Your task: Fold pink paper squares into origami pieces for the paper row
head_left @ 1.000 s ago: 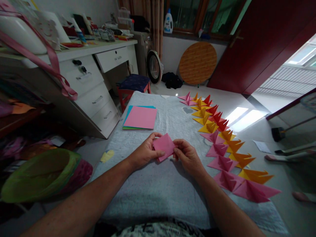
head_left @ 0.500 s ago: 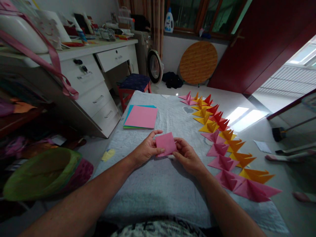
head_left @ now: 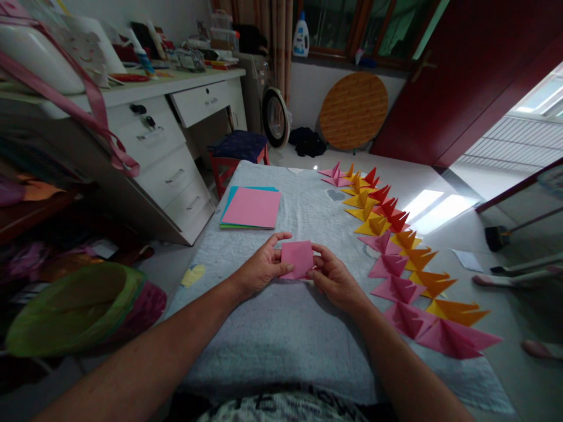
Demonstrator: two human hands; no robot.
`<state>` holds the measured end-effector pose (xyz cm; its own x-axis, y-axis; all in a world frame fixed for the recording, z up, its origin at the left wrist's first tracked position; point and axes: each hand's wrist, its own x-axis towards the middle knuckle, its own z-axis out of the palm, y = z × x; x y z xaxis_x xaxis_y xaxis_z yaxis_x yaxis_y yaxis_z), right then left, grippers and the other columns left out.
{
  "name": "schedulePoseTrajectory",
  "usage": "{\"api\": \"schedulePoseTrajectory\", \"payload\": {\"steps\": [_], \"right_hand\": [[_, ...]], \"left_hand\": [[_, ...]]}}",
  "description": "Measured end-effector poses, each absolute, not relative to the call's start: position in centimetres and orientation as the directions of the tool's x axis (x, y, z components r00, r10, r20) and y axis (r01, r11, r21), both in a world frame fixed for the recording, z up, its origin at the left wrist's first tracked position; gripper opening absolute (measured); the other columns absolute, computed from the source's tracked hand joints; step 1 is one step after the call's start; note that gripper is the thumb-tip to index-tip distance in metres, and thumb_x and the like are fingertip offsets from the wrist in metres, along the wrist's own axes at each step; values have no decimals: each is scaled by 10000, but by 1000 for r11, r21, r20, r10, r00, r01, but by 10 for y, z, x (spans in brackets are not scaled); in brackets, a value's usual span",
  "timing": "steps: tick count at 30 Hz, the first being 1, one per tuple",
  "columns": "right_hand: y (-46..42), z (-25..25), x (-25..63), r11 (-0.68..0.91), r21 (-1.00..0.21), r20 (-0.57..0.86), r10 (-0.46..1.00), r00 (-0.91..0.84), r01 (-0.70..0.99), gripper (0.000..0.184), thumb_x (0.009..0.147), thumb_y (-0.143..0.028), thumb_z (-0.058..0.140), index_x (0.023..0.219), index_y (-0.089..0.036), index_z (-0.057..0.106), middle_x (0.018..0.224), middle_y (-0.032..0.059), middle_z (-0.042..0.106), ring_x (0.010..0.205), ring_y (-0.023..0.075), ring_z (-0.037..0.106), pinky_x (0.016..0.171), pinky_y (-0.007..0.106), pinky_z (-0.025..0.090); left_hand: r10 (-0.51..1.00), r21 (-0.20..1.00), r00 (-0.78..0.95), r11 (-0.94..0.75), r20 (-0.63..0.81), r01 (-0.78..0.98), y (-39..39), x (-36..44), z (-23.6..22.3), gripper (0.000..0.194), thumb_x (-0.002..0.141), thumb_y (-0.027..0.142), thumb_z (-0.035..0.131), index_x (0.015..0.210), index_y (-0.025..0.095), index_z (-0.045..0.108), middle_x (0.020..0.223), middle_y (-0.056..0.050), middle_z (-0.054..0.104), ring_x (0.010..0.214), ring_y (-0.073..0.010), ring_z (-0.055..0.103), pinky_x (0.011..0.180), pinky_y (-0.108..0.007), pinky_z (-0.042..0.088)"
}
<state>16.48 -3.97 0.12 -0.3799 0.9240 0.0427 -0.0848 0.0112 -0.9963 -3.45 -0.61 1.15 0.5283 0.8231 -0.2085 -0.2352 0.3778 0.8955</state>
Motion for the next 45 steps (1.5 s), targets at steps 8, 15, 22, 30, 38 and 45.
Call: {"api": "schedulePoseTrajectory", "payload": {"steps": [8, 15, 22, 30, 38, 45], "right_hand": [[-39, -3, 162, 102, -987, 79, 981, -179, 122, 451, 815, -237, 616, 1251, -267, 502, 930, -18, 571, 586, 83, 459, 524, 215, 362], [-40, 2, 163, 126, -902, 177, 980, 88, 413, 228, 742, -305, 730, 804, -211, 532, 610, -87, 447, 522, 90, 408, 512, 223, 331], [-42, 5, 162, 260, -875, 284, 959, -4, 408, 104, 827, -279, 673, 776, -198, 633, 672, -9, 638, 590, 124, 557, 585, 245, 437], [-43, 8, 162, 391, -852, 394, 917, -66, 348, 82, 861, -190, 617, 913, -215, 676, 835, 27, 707, 733, 153, 645, 677, 269, 521], [-45, 7, 161, 500, -799, 487, 864, -128, 333, 164, 871, -139, 615, 1001, -219, 674, 940, 49, 697, 808, 156, 652, 681, 266, 542], [-47, 6, 160, 529, -709, 549, 829, -106, 465, 213, 933, -173, 561, 1043, -243, 730, 893, 55, 628, 804, 171, 626, 685, 302, 528]], "left_hand": [[833, 926, 535, 302, -142, -225, -8, -32, 9, 763, 692, 206, 836, 1313, 234, 394, 956, -17, 697, 755, -128, 668, 669, -210, 490], [888, 977, 456, 149, -65, -151, -14, -30, 10, 611, 763, 199, 756, 1276, 258, 431, 800, 57, 608, 652, -92, 588, 592, -175, 436], [907, 996, 411, -84, 88, -29, -16, -32, 7, 481, 803, 153, 680, 1238, 276, 515, 1062, 7, 618, 829, -113, 592, 733, -213, 464], [922, 973, 363, -191, 133, 129, -16, -37, 10, 537, 811, 175, 666, 1303, 277, 475, 963, 9, 634, 687, -104, 548, 654, -213, 438], [889, 931, 419, -297, 188, 213, -10, -37, 12, 340, 777, 126, 667, 1104, 221, 666, 1106, -48, 706, 997, -217, 659, 893, -318, 486], [896, 931, 407, -287, 178, 224, -11, -36, 12, 375, 760, 130, 687, 1125, 216, 693, 1122, -56, 722, 1028, -232, 668, 912, -333, 499]]}}
